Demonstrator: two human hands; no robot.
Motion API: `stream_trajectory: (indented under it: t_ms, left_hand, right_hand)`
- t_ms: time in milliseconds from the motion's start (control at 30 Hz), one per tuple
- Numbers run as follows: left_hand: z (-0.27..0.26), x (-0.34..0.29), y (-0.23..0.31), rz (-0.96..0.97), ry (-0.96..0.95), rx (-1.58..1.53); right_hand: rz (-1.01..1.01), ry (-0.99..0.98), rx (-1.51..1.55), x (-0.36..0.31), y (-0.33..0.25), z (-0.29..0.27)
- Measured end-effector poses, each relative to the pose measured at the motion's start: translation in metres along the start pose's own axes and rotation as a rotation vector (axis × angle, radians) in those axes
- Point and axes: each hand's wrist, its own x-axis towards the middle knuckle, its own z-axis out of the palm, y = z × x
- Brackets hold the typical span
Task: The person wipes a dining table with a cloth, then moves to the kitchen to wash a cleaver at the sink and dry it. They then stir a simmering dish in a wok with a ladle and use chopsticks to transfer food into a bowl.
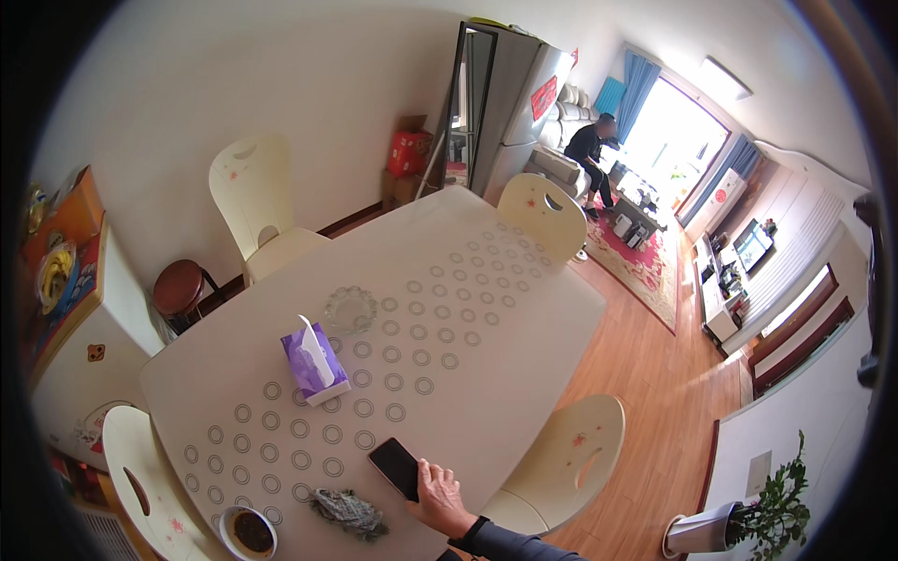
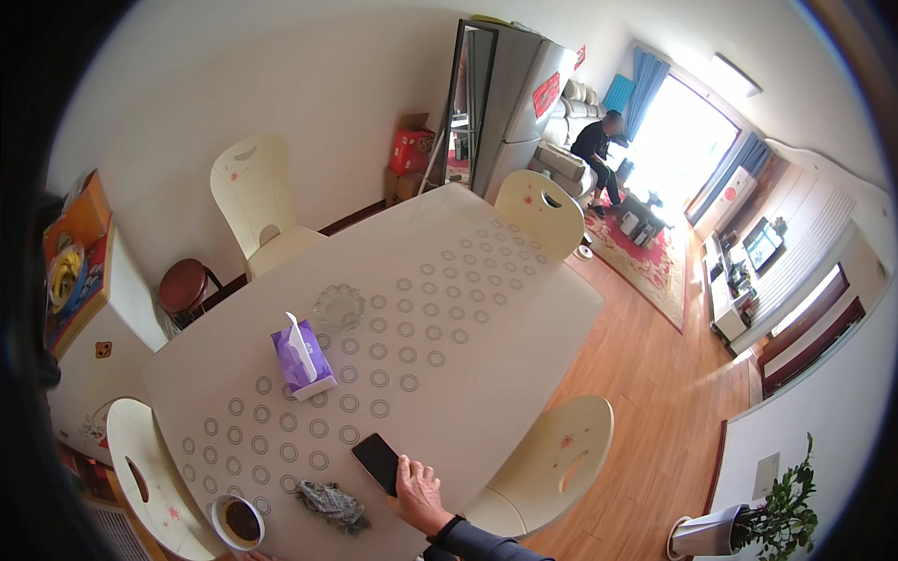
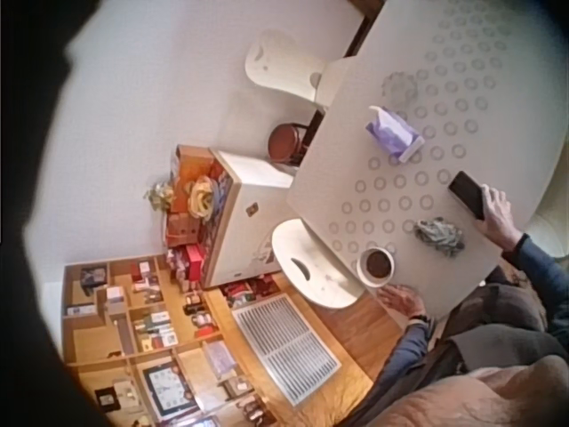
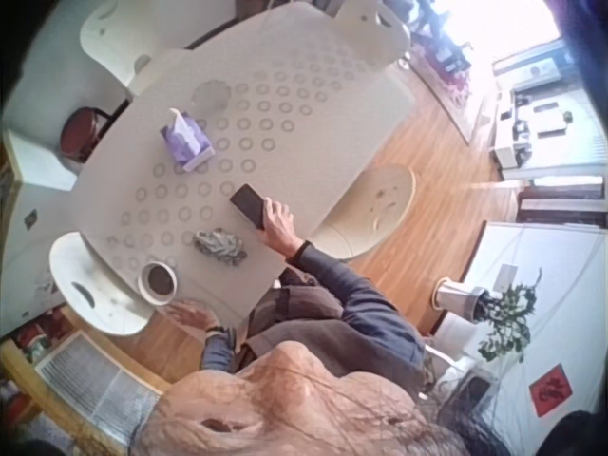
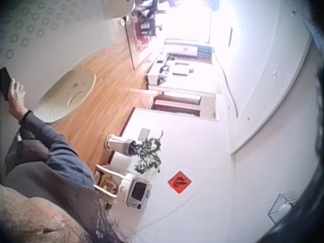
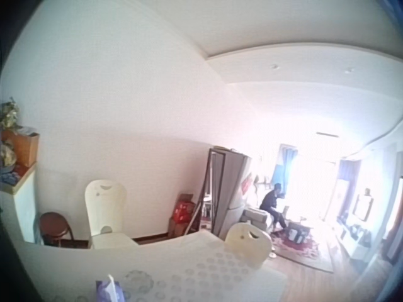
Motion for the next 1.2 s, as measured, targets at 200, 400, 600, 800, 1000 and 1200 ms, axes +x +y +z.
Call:
stream_trajectory:
  t_ms: [200,400,600,800,1000,1200]
  left_hand:
    - [-0.005,0.005,0.004,0.005,-0.003,0.013]
    - [-0.002,0.008,-0.001,0.011,-0.009,0.039]
    - [-0.006,0.004,0.0,0.009,-0.023,0.083]
    - [-0.02,0.009,0.009,0.065,-0.045,0.31]
    - [-0.009,0.03,0.021,-0.178,-0.202,0.096]
    - [-0.013,0.027,0.024,-0.151,-0.151,0.131]
  right_hand:
    - [-0.113,0.081,0.079,0.058,-0.065,0.019]
    - [-0.212,0.192,-0.025,0.122,-0.146,0.076]
    - [-0.292,0.161,0.149,0.141,-0.182,0.101]
    - [-0.577,-0.126,0.059,0.038,-0.108,0.069]
    - [-0.63,-0.161,0.056,-0.015,-0.075,0.052]
    - [-0.876,-0.092,0.074,0.009,-0.084,0.059]
